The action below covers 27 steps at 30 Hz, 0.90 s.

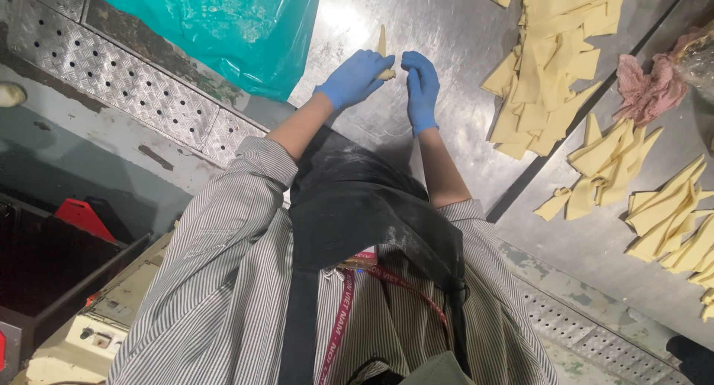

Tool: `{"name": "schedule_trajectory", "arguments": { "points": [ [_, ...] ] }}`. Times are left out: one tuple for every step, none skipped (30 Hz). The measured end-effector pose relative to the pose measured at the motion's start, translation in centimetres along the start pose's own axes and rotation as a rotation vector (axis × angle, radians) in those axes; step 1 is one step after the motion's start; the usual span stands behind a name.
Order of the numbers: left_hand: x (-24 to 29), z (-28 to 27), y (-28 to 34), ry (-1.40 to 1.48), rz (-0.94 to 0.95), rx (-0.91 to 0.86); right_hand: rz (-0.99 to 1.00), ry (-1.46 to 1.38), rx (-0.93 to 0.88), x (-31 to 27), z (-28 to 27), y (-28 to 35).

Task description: Rolling triangular dough pieces into croissants on a bakery workbench.

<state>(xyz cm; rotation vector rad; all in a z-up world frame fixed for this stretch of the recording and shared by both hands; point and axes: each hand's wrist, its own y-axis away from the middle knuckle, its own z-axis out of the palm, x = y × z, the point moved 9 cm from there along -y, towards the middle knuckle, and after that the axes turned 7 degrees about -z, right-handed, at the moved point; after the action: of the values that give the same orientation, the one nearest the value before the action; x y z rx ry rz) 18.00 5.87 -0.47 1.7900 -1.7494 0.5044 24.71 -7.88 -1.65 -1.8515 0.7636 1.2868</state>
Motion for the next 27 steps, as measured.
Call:
{"name": "schedule_trajectory", "arguments": {
  "points": [
    [0.4, 0.0, 0.0, -0.004, 0.002, 0.005, -0.007, -0.001, 0.001, -0.2, -0.1, -0.3],
    [-0.5, -0.6, 0.0, 0.217, -0.130, 0.068, 0.131, -0.149, 0.028, 0.8, -0.2, -0.3],
    [-1.6, -1.0, 0.1, 0.437, -0.262, 0.134, 0.268, -0.299, 0.051, 1.9, 0.1, -0.3],
    [-1.8, -0.8, 0.0, 0.433, -0.260, 0.141, 0.260, -0.301, 0.049, 0.9, -0.1, -0.7],
    [-2.7, 0.6, 0.0, 0.829, -0.353, 0.074, 0.383, -0.353, 0.050, 0.9, 0.0, -0.6],
    [-3.2, 2.1, 0.0, 1.226, -0.440, 0.000, 0.506, -0.404, 0.051, 0.9, 0.2, -0.3],
    [-2.6, 1.2, 0.6, 1.220, -0.437, 0.003, 0.499, -0.408, 0.050, -0.3, 0.0, -0.3],
    [-1.8, 0.2, 1.2, 1.257, -0.402, 0.010, 0.560, -0.507, -0.014, -1.1, 0.7, 0.1],
    [-0.9, -0.5, 2.1, 1.296, -0.371, 0.016, 0.626, -0.604, -0.079, -2.2, 1.4, 0.8],
    [-0.3, -0.8, 2.7, 1.293, -0.372, 0.018, 0.625, -0.607, -0.081, -3.3, 1.2, 0.6],
    [0.1, -1.0, 3.4, 1.394, -0.391, 0.024, 0.638, -0.558, -0.188, -4.6, 1.7, 0.5],
    [0.5, -1.2, 4.0, 1.495, -0.409, 0.030, 0.649, -0.508, -0.295, -5.8, 2.1, 0.6],
    [1.5, -2.4, 4.5, 1.493, -0.411, 0.032, 0.648, -0.510, -0.297, -6.2, 1.9, 0.5],
    [2.2, -3.7, 5.1, 1.333, -0.432, 0.050, 0.583, -0.425, -0.303, -6.9, 1.3, 0.2],
    [3.1, -5.0, 5.7, 1.173, -0.451, 0.068, 0.517, -0.340, -0.309, -7.6, 0.7, -0.1],
    [3.4, -5.6, 6.4, 1.172, -0.452, 0.071, 0.516, -0.341, -0.311, -9.2, 0.1, -0.2],
    [4.0, -6.5, 6.7, 1.282, -0.396, 0.075, 0.522, -0.354, -0.317, -10.7, -0.4, -0.7],
    [4.6, -7.5, 7.1, 1.391, -0.337, 0.078, 0.527, -0.367, -0.323, -12.2, -0.9, -1.1],
    [5.0, -8.1, 7.6, 1.388, -0.333, 0.084, 0.522, -0.367, -0.326, -13.2, -1.1, -1.2],
    [5.7, -8.9, 8.0, 1.426, -0.278, 0.092, 0.497, -0.355, -0.321, -14.2, -1.4, -1.4],
    [6.4, -9.6, 8.6, 1.465, -0.225, 0.098, 0.476, -0.341, -0.316, -15.2, -1.8, -1.5],
    [6.9, -9.7, 8.7, 1.464, -0.223, 0.102, 0.473, -0.342, -0.319, -15.7, -1.7, -1.5],
    [7.4, -9.8, 8.8, 1.456, -0.228, 0.103, 0.479, -0.337, -0.326, -16.2, -1.6, -1.4],
    [7.9, -9.9, 9.0, 1.448, -0.232, 0.105, 0.484, -0.333, -0.334, -16.7, -1.4, -1.3],
    [8.3, -10.1, 9.2, 1.448, -0.228, 0.110, 0.480, -0.331, -0.337, -17.0, -1.2, -1.3],
    [8.5, -10.5, 9.4, 1.420, -0.232, 0.132, 0.494, -0.327, -0.340, -17.3, -1.1, -1.2],
    [8.7, -10.9, 9.7, 1.391, -0.236, 0.156, 0.507, -0.323, -0.344, -17.5, -0.9, -1.2]
  ]
}}
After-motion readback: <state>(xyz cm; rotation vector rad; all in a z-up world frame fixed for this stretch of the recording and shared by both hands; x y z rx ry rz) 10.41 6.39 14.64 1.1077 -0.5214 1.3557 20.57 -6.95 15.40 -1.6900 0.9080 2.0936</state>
